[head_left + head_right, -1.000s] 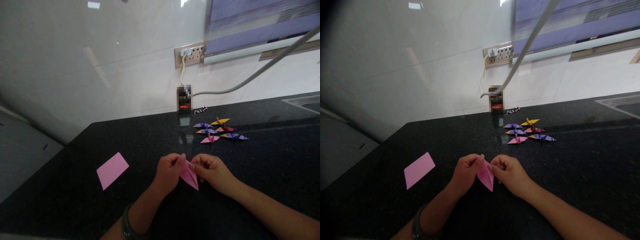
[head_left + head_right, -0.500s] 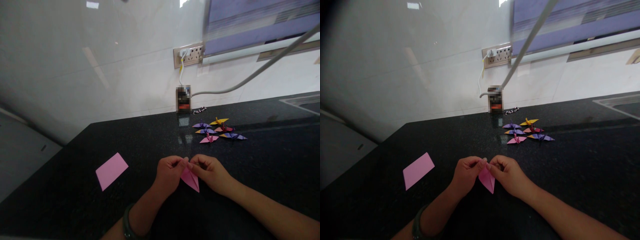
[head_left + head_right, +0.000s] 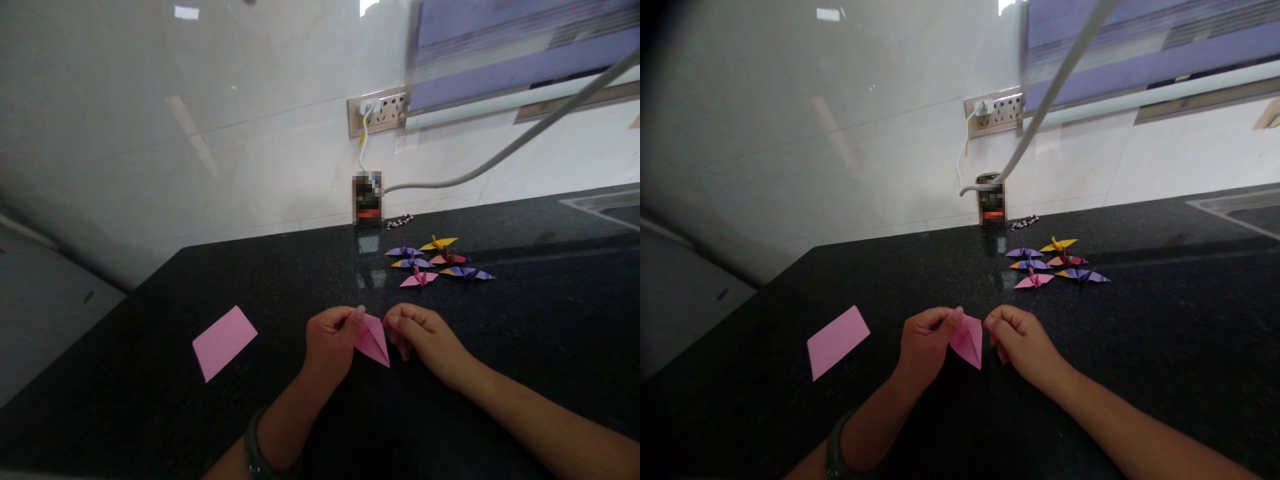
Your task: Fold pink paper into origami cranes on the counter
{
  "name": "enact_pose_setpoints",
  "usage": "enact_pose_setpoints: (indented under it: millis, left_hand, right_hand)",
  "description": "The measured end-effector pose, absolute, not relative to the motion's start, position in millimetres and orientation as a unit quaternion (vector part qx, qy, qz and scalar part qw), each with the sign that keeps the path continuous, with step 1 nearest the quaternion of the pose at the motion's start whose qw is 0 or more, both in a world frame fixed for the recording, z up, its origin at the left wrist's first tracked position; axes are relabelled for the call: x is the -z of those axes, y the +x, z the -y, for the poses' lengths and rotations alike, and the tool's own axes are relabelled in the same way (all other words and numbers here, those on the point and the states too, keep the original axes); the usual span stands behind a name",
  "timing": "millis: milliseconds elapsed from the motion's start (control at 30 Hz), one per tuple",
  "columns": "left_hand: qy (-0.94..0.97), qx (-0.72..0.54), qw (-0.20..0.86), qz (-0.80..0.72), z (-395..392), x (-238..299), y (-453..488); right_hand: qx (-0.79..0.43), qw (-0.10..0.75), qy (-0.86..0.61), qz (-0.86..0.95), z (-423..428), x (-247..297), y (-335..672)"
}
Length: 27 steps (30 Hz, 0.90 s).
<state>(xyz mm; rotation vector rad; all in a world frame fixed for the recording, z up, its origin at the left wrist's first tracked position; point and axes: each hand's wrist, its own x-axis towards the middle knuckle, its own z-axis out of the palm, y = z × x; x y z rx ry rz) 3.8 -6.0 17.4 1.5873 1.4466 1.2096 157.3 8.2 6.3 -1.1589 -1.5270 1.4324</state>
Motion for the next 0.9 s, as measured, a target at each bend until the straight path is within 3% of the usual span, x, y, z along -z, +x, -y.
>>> enact_pose_setpoints:
  millis: [900]
  left_hand:
    - [0.607,-0.493,0.273,-0.561,6.4,-17.6,2.7]
  right_hand:
    - [-0.539,0.300,-0.469,0.632,-6.6,-1.2,154.9]
